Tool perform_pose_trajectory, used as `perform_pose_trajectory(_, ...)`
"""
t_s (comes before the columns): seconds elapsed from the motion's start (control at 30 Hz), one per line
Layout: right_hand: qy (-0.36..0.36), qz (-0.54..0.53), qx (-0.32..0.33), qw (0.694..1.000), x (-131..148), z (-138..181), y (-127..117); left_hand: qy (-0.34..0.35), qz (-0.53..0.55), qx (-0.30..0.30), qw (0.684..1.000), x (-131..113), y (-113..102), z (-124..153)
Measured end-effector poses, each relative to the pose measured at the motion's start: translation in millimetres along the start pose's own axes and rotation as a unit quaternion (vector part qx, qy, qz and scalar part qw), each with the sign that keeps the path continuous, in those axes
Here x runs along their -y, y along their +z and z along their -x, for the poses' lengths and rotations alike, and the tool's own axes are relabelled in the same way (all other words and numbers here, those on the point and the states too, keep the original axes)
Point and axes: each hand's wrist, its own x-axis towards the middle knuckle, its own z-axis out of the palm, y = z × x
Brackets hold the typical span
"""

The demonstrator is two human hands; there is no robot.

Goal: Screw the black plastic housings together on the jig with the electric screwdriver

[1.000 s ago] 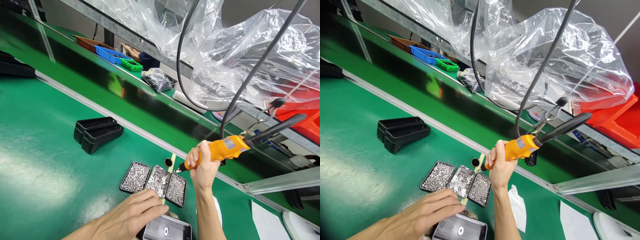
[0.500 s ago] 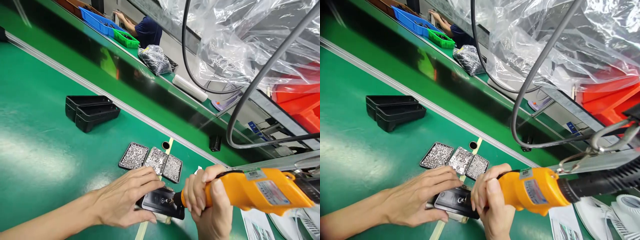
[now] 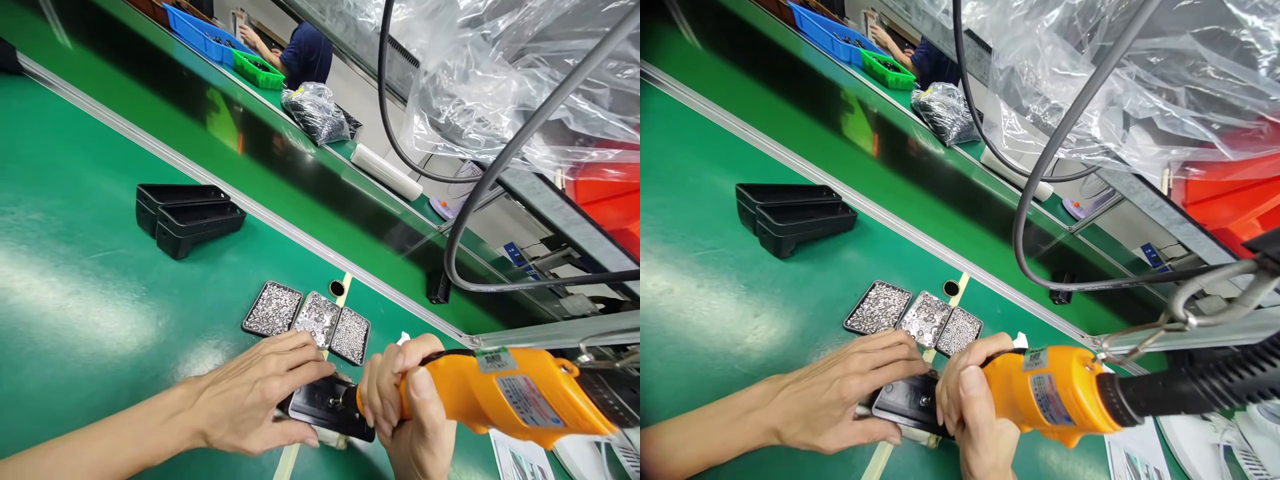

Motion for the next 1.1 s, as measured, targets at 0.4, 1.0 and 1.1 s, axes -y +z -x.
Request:
perform_pose_trajectory(0.4, 0.052, 0.033, -0.061, 0.996, 7, 8, 23, -0.036, 0.024, 0.001, 0.999, -4, 1, -2)
perform_pose_trajectory(1.0, 0.055, -0.002, 0.008, 0.998, -11, 10, 4, -0.029, 0.013, 0.006, 0.999, -7, 2, -7)
perform_pose_trajectory(1.1, 0.017, -0.038, -0.022, 0.999, 3, 5, 4, -0.023, -0.003, 0.008, 1.000, -7, 2, -6)
